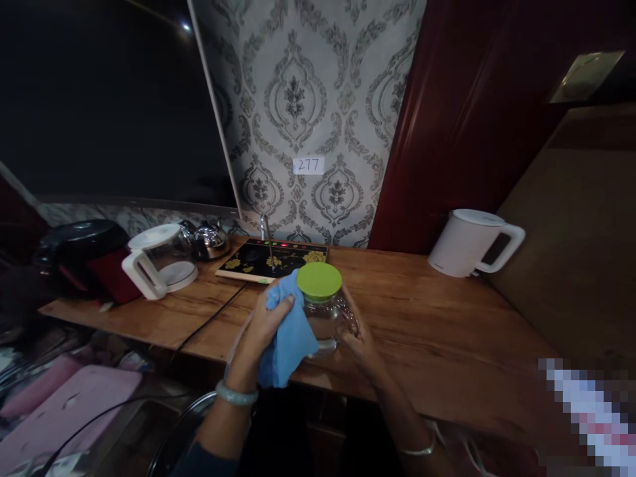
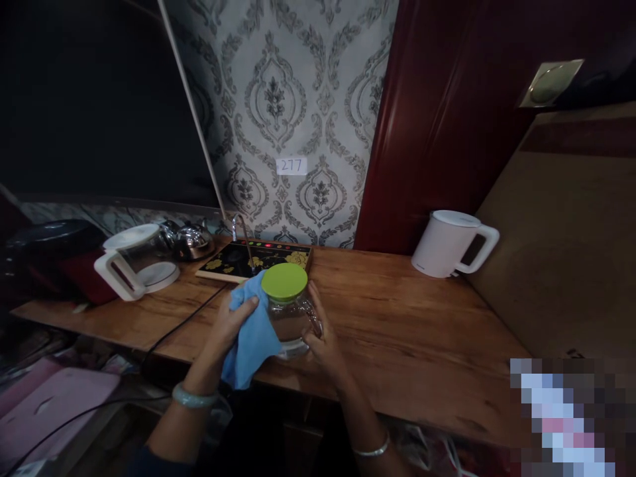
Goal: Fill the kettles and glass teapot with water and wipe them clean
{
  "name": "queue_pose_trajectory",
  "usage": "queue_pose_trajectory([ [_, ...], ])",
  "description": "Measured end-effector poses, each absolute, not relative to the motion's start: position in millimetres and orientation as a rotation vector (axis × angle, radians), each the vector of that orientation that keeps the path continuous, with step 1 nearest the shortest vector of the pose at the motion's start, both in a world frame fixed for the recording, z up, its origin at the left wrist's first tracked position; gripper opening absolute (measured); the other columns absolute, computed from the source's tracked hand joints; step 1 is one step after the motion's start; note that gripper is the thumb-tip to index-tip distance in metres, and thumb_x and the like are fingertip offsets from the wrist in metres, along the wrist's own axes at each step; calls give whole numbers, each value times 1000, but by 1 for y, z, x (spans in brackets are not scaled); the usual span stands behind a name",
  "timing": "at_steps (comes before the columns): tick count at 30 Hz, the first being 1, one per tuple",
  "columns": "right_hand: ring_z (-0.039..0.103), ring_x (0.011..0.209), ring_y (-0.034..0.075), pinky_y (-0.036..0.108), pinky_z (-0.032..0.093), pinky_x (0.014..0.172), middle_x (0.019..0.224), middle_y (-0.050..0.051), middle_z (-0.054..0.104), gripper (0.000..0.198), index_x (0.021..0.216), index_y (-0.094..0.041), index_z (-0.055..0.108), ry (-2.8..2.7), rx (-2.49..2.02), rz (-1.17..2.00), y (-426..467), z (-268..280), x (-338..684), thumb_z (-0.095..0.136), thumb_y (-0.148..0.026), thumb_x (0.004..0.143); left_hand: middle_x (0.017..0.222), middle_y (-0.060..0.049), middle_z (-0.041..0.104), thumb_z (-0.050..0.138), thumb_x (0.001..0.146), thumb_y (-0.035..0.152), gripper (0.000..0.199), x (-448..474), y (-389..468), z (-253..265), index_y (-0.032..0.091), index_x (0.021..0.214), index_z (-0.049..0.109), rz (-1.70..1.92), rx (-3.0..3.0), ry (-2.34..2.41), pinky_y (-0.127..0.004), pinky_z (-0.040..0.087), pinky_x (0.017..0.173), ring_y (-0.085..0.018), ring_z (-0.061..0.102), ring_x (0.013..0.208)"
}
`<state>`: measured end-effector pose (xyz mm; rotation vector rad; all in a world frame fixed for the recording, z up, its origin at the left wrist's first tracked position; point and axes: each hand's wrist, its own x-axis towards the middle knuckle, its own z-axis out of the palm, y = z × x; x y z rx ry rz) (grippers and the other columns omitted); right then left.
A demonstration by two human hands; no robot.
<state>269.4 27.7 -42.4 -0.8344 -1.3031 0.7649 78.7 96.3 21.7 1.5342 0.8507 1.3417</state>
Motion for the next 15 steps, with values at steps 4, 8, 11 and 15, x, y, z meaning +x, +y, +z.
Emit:
queue_pose_trajectory([
  [4, 23, 151, 24, 50, 18, 125, 163, -2, 28, 68, 152, -35, 36, -1262, -801, 804, 26, -43, 268, 61, -40, 89, 112, -9, 67, 64, 79, 31, 31, 88, 71, -8, 20, 107, 70, 1664, 1776, 1022, -43, 46, 102, -28, 61, 111],
  [8, 21, 152, 23, 47, 17, 125, 163, -4, 28, 69, 152, -36, 36, -1210, -818, 843, 25, -45, 267, 63, -39, 88, 128, -12, 55, 65, 77, 21, 38, 95, 40, -35, 21, 116, 64, 1862, 2160, 1112, -46, 49, 98, -28, 57, 116],
  [11, 22, 152, 23, 47, 17, 125, 164, -4, 27, 73, 153, -35, 34, -1202, -831, 871, 24, -45, 267, 64, -38, 86, 130, -12, 53, 66, 77, 21, 38, 95, 37, -41, 22, 115, 63, 1839, 2217, 1094, -45, 51, 97, -28, 57, 117],
  [15, 21, 152, 22, 46, 16, 125, 163, -4, 28, 74, 153, -34, 33, -1214, -856, 859, 24, -44, 267, 63, -37, 86, 122, -11, 62, 65, 80, 30, 39, 92, 54, -45, 20, 117, 63, 1804, 1843, 1070, -44, 48, 102, -27, 60, 116],
])
